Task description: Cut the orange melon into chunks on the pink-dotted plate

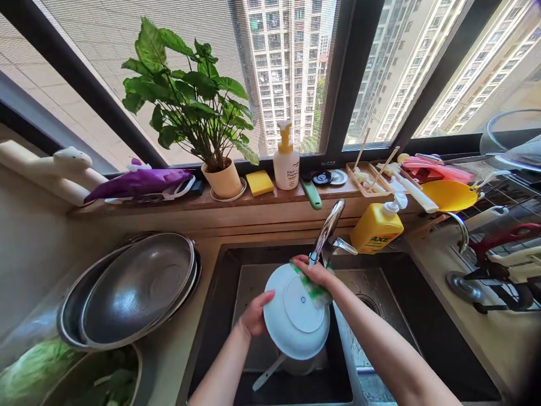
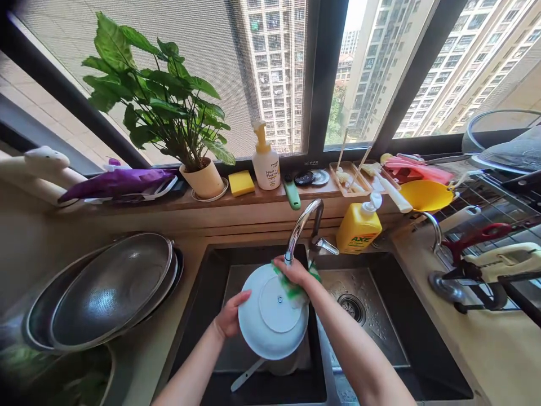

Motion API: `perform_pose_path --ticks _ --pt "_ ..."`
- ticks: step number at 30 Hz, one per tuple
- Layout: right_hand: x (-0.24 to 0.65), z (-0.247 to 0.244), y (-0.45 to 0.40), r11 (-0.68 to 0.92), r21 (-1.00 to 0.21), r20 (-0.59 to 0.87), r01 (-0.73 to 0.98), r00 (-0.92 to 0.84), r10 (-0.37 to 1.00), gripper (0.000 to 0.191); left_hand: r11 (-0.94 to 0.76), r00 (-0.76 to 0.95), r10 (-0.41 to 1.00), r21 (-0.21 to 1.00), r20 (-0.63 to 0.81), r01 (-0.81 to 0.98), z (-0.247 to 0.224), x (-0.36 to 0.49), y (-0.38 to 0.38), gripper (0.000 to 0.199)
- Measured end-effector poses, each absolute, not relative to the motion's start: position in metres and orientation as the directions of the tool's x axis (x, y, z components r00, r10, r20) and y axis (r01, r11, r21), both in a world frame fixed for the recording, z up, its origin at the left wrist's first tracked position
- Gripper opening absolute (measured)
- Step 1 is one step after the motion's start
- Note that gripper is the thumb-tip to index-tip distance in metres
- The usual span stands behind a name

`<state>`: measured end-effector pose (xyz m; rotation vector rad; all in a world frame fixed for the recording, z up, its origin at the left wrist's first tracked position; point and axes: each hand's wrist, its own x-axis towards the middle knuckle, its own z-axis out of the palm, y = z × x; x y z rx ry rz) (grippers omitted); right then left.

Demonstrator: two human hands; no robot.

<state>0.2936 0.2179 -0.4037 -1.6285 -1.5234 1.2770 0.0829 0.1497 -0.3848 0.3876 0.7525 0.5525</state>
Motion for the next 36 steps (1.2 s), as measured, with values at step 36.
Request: perform_pose_path --ticks 36 --pt "0.261 -0.418 0.140 0.310 -0.935 0.289 0.171 -0.136 0.948 0.029 0.641 0.393 0.757 0.710 -0.522 -0.291 -0.396 0.115 0.128 0.040"
